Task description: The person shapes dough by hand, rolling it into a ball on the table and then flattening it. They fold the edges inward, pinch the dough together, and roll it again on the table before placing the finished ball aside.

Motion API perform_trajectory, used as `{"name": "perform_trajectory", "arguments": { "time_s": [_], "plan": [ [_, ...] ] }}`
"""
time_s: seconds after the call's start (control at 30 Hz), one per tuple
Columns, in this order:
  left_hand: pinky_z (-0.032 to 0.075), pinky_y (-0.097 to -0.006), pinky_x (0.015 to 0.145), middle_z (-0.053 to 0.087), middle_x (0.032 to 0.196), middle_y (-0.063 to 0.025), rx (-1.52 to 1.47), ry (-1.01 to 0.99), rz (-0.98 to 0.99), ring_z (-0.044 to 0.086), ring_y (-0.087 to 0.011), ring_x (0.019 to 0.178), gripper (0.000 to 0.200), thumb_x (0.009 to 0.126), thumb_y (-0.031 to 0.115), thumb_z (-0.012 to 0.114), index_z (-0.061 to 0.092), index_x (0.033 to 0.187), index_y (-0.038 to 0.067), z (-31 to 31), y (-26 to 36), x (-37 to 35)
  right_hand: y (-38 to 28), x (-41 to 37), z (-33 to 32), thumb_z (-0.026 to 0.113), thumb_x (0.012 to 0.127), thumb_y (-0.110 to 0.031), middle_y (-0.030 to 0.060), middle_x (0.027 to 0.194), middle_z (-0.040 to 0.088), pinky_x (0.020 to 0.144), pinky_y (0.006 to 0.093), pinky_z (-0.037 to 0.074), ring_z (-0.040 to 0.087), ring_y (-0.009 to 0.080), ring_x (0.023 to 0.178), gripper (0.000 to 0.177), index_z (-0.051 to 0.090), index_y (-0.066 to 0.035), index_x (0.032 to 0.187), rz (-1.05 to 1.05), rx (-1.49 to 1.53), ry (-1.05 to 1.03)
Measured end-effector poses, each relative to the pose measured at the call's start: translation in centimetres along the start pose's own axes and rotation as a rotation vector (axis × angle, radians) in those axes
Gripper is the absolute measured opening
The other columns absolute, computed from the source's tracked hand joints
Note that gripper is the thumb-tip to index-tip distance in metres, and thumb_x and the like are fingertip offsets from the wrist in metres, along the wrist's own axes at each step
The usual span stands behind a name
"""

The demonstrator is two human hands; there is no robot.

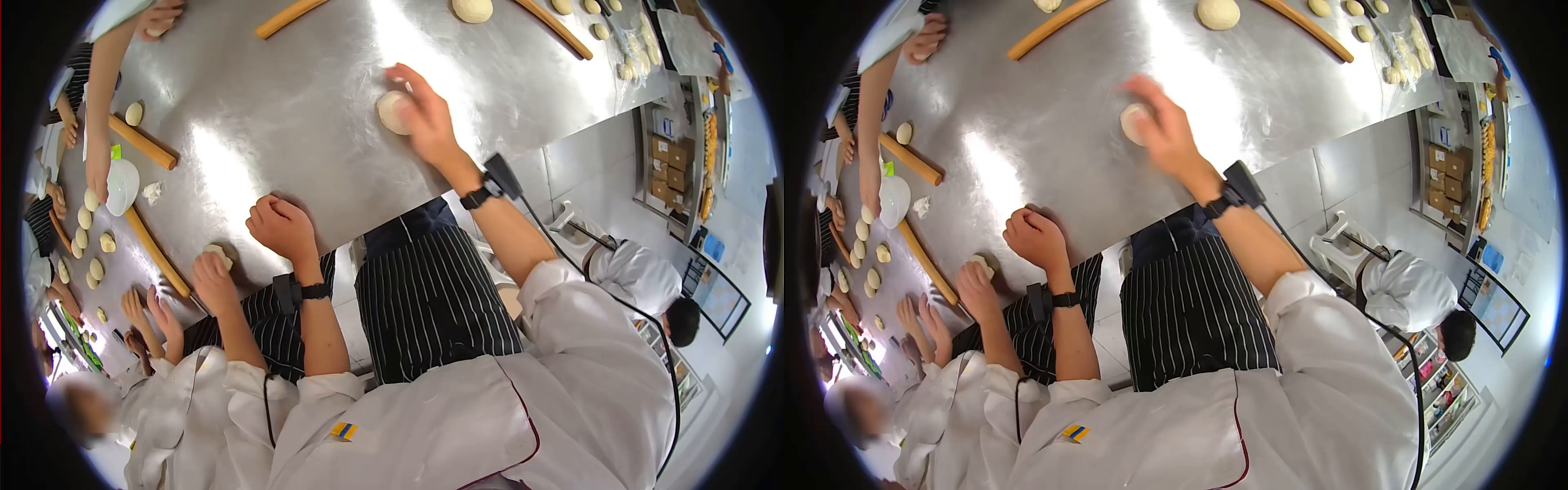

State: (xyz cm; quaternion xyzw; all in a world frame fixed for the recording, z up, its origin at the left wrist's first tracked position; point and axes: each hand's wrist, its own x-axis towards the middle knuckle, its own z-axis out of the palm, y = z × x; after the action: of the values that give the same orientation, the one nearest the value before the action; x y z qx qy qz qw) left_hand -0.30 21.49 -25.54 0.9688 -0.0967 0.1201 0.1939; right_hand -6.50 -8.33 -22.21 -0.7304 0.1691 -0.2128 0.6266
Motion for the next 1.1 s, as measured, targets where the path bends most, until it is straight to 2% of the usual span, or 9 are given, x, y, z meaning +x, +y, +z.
{"name": "perform_trajectory", "arguments": {
  "time_s": [0.1, 0.17, 0.2, 0.3, 0.5, 0.63, 0.83, 0.9, 1.1],
  "plan": [
    [0.045, -0.0467, 0.074, 0.062, 0.085, -0.01, -0.033, 0.04, 0.018, 0.054, -0.0339, 0.08, 0.011, 0.09, 0.004, 0.054, 0.065, 0.091, 0.006, 0.1, 0.2, 0.1, 1.9, -0.5, -0.2, 0.058, 0.103, -0.012, 0.0177, 0.145, 0.066, 0.121, 0.043, 0.04, 0.059, 0.0294, 0.14, 0.046, 0.058, 0.003, 0.147, 0.14, 0.232, 0.317],
    [0.048, -0.0489, 0.079, 0.066, 0.09, -0.0106, -0.005, 0.0, -0.014, 0.057, -0.0349, 0.086, 0.014, 0.095, 0.006, 0.052, 0.066, 0.091, 0.005, -0.1, 0.4, 0.1, 2.3, -1.4, 0.6, 0.06, 0.104, -0.014, 0.0184, 0.138, 0.07, 0.118, 0.0425, 0.044, 0.063, 0.0325, 0.135, 0.035, 0.068, -0.001, 0.135, 0.132, -0.087, 0.177],
    [0.048, -0.0489, 0.079, 0.066, 0.09, -0.0106, -0.005, 0.008, -0.015, 0.057, -0.0349, 0.086, 0.014, 0.095, 0.006, 0.052, 0.066, 0.091, 0.005, -0.1, 0.4, 0.3, 2.5, -0.6, 1.3, 0.065, 0.101, -0.015, 0.0173, 0.128, 0.073, 0.114, 0.0418, 0.048, 0.066, 0.0357, 0.128, 0.023, 0.074, -0.004, 0.119, -0.129, -0.291, 0.05],
    [0.048, -0.0493, 0.079, 0.066, 0.091, -0.0113, 0.0, 0.006, 0.004, 0.057, -0.0358, 0.085, 0.015, 0.095, 0.006, 0.051, 0.066, 0.091, 0.005, -0.1, 0.5, 0.1, 0.7, 0.1, 4.7, 0.074, 0.086, -0.007, 0.0103, 0.108, 0.075, 0.095, 0.0436, 0.058, 0.07, 0.0339, 0.108, 0.012, 0.074, -0.005, 0.097, -0.186, -0.505, 0.093],
    [0.046, -0.0483, 0.077, 0.062, 0.089, -0.0107, -0.023, 0.049, 0.029, 0.055, -0.0357, 0.082, 0.011, 0.091, 0.004, 0.053, 0.063, 0.091, 0.007, 0.0, 0.9, 0.1, 1.4, -2.1, 4.8, 0.077, 0.079, -0.007, 0.0061, 0.101, 0.074, 0.088, 0.0385, 0.06, 0.073, 0.0278, 0.098, 0.013, 0.075, -0.01, 0.091, -0.596, -0.671, -0.141],
    [0.046, -0.0505, 0.079, 0.063, 0.088, -0.0133, -0.034, 0.009, 0.034, 0.056, -0.0384, 0.084, 0.01, 0.091, 0.004, 0.054, 0.064, 0.09, 0.006, -0.7, 0.9, -0.9, 1.2, 3.0, 4.8, 0.076, 0.082, -0.008, 0.0045, 0.099, 0.073, 0.081, 0.039, 0.06, 0.071, 0.0265, 0.099, 0.009, 0.073, -0.008, 0.091, -0.424, -0.74, 0.07],
    [0.043, -0.0519, 0.076, 0.061, 0.087, -0.0162, -0.117, -0.013, 0.111, 0.055, -0.0405, 0.085, 0.012, 0.089, 0.003, 0.053, 0.065, 0.09, 0.006, -0.8, 4.4, -4.2, 1.0, 2.2, 2.9, 0.074, 0.084, -0.006, 0.0096, 0.103, 0.074, 0.084, 0.0394, 0.061, 0.071, 0.0304, 0.099, 0.015, 0.075, -0.005, 0.099, -0.552, -0.698, -0.08],
    [0.042, -0.0508, 0.075, 0.06, 0.087, -0.015, -0.134, -0.01, 0.113, 0.055, -0.0392, 0.084, 0.012, 0.088, 0.002, 0.052, 0.064, 0.089, 0.006, -0.1, 5.9, -5.1, -0.7, 4.1, 0.9, 0.072, 0.085, -0.006, 0.0125, 0.104, 0.074, 0.086, 0.0416, 0.061, 0.072, 0.0342, 0.097, 0.018, 0.075, -0.004, 0.103, -0.285, -0.441, -0.228],
    [0.043, -0.0494, 0.076, 0.061, 0.088, -0.0119, -0.104, 0.012, 0.071, 0.054, -0.0373, 0.084, 0.01, 0.089, 0.002, 0.054, 0.063, 0.088, 0.007, -0.3, 7.4, -4.8, -2.1, -0.2, -10.1, 0.074, 0.085, -0.006, 0.0174, 0.099, 0.074, 0.084, 0.045, 0.059, 0.071, 0.0375, 0.094, 0.013, 0.076, -0.003, 0.098, -0.289, -0.721, 0.215]
  ]
}}
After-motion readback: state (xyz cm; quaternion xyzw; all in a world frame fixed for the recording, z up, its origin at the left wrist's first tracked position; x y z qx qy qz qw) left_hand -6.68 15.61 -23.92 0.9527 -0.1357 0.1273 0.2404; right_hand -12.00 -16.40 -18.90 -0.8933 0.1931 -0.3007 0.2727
